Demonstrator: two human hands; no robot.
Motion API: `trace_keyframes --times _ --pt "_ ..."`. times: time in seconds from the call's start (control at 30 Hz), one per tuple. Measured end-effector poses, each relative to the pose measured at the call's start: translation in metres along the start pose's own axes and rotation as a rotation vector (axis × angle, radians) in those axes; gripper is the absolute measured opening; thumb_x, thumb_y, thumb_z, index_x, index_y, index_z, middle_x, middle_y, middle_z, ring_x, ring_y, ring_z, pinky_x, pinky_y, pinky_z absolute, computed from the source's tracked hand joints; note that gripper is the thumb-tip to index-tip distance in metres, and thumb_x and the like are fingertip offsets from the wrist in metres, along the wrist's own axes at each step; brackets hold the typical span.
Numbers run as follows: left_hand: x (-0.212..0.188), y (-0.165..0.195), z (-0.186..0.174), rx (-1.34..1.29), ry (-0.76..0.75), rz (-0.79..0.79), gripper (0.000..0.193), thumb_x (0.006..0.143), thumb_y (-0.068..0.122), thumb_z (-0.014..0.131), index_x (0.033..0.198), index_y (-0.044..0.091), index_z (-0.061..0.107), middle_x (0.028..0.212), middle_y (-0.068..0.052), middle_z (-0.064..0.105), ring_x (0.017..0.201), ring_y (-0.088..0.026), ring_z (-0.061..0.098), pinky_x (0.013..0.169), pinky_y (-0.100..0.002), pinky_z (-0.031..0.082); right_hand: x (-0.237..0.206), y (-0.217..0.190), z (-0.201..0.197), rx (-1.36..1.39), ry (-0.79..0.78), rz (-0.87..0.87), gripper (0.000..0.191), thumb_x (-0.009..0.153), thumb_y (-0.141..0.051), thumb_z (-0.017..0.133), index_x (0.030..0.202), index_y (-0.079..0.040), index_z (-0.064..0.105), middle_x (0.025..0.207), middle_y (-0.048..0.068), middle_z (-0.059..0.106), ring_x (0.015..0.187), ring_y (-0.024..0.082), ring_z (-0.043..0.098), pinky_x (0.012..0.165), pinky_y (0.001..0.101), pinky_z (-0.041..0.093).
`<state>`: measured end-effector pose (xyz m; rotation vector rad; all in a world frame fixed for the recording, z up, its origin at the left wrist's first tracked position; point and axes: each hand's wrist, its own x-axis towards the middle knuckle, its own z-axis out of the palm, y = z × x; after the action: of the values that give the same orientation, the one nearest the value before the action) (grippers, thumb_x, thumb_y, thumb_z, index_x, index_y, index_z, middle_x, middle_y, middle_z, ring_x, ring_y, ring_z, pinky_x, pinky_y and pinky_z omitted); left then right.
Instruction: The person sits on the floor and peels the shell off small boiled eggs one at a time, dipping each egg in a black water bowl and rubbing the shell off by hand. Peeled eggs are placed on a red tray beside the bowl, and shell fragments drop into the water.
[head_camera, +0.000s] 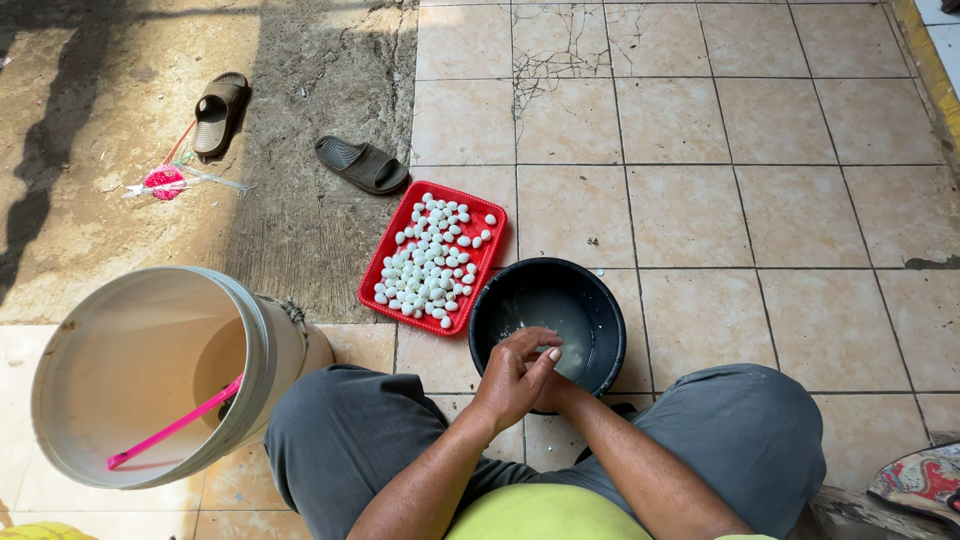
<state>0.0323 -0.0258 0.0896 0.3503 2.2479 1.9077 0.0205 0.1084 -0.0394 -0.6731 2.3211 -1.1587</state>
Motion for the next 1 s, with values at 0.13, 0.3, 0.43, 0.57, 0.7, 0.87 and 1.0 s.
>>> trace_keyframes --times 0.13,0.3,0.43,0.57,0.7,0.87,1.0 --pt "-0.001 -0.001 -0.002 0.014 0.049 0.108 0.02 0.099 0.013 0.066 0.11 -0.002 0.074 0.116 -0.017 0.073 0.107 -0.026 0.073 0.088 -0.035 0.059 0.003 0.001 -0.002 0.045 0.068 0.039 0.023 0.088 -0.016 0.069 0.109 -0.006 0.065 0.115 0.01 0.07 0.11 0.024 0.068 0.092 0.0394 0.055" --pt "0.002 -0.006 -0.002 -0.013 0.029 -0.003 0.021 0.099 0.014 0.064 0.111 0.0 0.073 0.118 -0.015 0.071 0.105 -0.023 0.072 0.086 -0.033 0.061 0.003 0.005 0.004 -0.108 0.03 0.042 0.029 0.09 -0.014 0.066 0.118 -0.008 0.064 0.127 0.012 0.064 0.12 0.027 0.062 0.099 0.0425 0.05" --pt "0.008 -0.012 0.0 0.026 0.054 -0.014 0.02 0.099 0.015 0.064 0.11 0.001 0.073 0.118 -0.013 0.071 0.103 -0.022 0.072 0.083 -0.032 0.06 0.006 0.009 0.008 -0.077 0.025 0.048 0.036 0.093 -0.014 0.063 0.128 -0.007 0.058 0.136 0.014 0.059 0.128 0.029 0.057 0.105 0.0439 0.046" --pt "0.015 -0.022 0.001 -0.021 0.095 -0.073 0.02 0.098 0.016 0.063 0.109 0.002 0.073 0.117 -0.011 0.071 0.1 -0.02 0.072 0.08 -0.032 0.059 0.01 0.01 0.004 -0.11 0.061 0.137 0.033 0.096 -0.017 0.059 0.128 -0.008 0.058 0.133 0.014 0.064 0.125 0.031 0.061 0.103 0.0439 0.049" --pt "0.018 -0.035 -0.002 -0.071 0.147 -0.097 0.021 0.099 0.018 0.063 0.109 0.003 0.074 0.113 -0.009 0.07 0.099 -0.018 0.071 0.082 -0.031 0.058 0.015 0.004 0.008 -0.105 0.099 0.182 0.032 0.096 -0.017 0.057 0.125 -0.006 0.059 0.126 0.016 0.068 0.118 0.034 0.065 0.096 0.0449 0.052" --pt "0.02 -0.048 0.0 -0.076 0.173 -0.116 0.021 0.1 0.017 0.064 0.109 0.001 0.073 0.11 -0.009 0.069 0.098 -0.018 0.07 0.084 -0.031 0.058 0.013 -0.002 0.009 -0.105 0.098 0.333 0.021 0.1 -0.021 0.055 0.108 -0.006 0.067 0.104 0.016 0.076 0.102 0.034 0.072 0.088 0.0461 0.054" --pt "0.022 -0.052 0.003 -0.07 0.184 -0.125 0.021 0.1 0.018 0.064 0.109 0.001 0.073 0.107 -0.008 0.07 0.097 -0.016 0.07 0.083 -0.03 0.058 0.012 0.003 0.009 -0.12 0.106 0.17 0.022 0.092 -0.015 0.058 0.11 -0.003 0.062 0.105 0.019 0.073 0.098 0.038 0.069 0.083 0.0479 0.054"
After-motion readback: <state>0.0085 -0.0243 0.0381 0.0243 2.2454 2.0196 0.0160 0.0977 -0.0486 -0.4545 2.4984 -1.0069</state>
